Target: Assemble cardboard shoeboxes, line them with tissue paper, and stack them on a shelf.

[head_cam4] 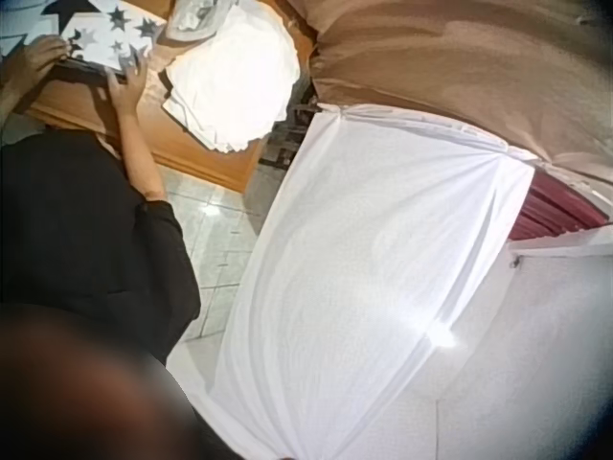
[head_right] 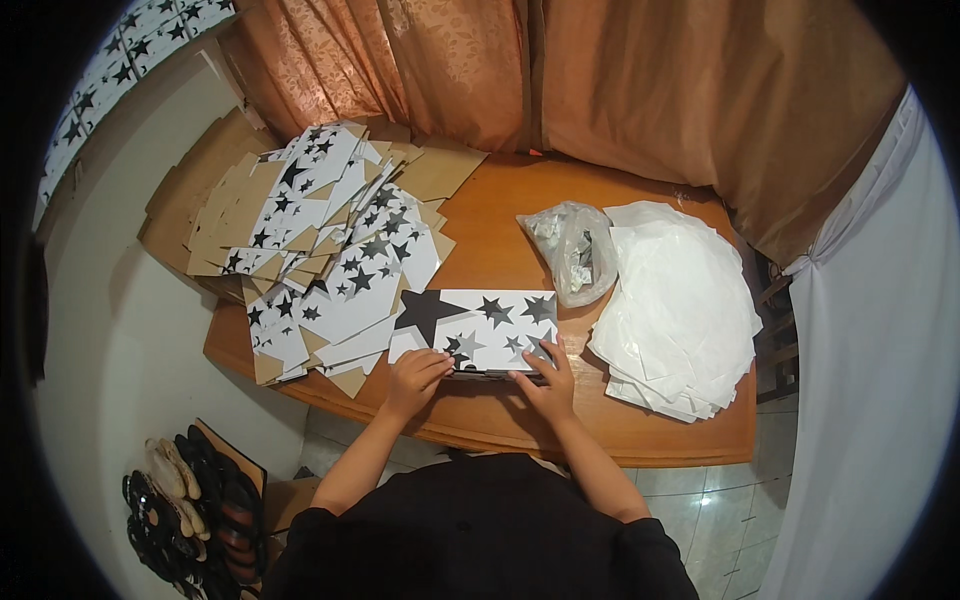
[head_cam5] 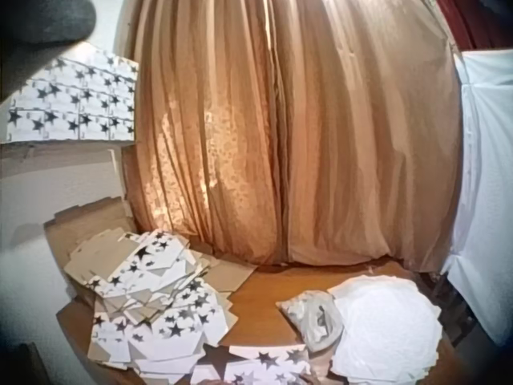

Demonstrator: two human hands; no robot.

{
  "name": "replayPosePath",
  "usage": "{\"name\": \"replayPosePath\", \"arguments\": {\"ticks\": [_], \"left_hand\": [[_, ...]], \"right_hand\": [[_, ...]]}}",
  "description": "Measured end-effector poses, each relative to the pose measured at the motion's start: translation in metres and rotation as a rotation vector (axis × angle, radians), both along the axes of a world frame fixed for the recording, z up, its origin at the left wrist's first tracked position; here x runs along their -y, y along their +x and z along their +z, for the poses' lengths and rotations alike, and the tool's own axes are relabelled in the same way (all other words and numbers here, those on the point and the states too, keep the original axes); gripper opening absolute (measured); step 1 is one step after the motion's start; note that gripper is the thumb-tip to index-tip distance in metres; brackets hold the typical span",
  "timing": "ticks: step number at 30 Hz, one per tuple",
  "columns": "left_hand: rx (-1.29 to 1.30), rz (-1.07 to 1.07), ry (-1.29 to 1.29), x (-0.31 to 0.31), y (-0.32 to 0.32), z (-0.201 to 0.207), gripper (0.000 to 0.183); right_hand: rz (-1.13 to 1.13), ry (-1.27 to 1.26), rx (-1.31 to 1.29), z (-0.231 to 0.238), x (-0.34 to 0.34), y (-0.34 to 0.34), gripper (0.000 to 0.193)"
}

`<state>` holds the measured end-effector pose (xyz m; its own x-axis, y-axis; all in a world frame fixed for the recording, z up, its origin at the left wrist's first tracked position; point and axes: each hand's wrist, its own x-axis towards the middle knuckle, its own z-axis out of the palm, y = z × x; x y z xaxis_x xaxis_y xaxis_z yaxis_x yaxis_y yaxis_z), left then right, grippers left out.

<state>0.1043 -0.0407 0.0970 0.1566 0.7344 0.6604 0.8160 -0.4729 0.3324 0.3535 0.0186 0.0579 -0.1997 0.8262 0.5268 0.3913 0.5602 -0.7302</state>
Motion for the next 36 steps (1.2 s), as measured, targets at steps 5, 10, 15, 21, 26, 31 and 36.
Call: {"name": "replayPosePath", "arguments": {"ticks": [5,10,15,21,26,31,36], "left_hand": [[0.083,-0.017,-0.033,0.004,0.003,-0.005,0.016],[0.065,0.004,-0.060,0.012,0.008,-0.009,0.019],[0.021,0.085,-0.051,0.002,0.012,-0.024,0.014],[0.073,0.151,-0.040,-0.006,0.021,-0.029,0.014],[0.079,0.104,-0.120,-0.004,0.017,-0.024,0.012],[0.128,0.104,-0.165,-0.002,0.017,-0.022,0.012],[0.146,0.100,-0.163,-0.003,0.017,-0.022,0.013]], "right_hand": [[-0.008,0.048,0.025,0.000,0.002,0.003,0.036],[-0.078,0.358,0.594,-0.006,0.007,0.021,0.045],[0.021,0.318,0.623,-0.005,-0.015,0.022,0.040],[0.140,0.321,0.478,0.015,-0.012,-0.003,0.034],[0.131,0.520,0.432,0.003,-0.005,-0.029,0.041],[0.201,0.484,0.472,0.004,-0.012,-0.027,0.044],[0.252,0.578,0.481,0.002,-0.017,-0.023,0.044]]}}
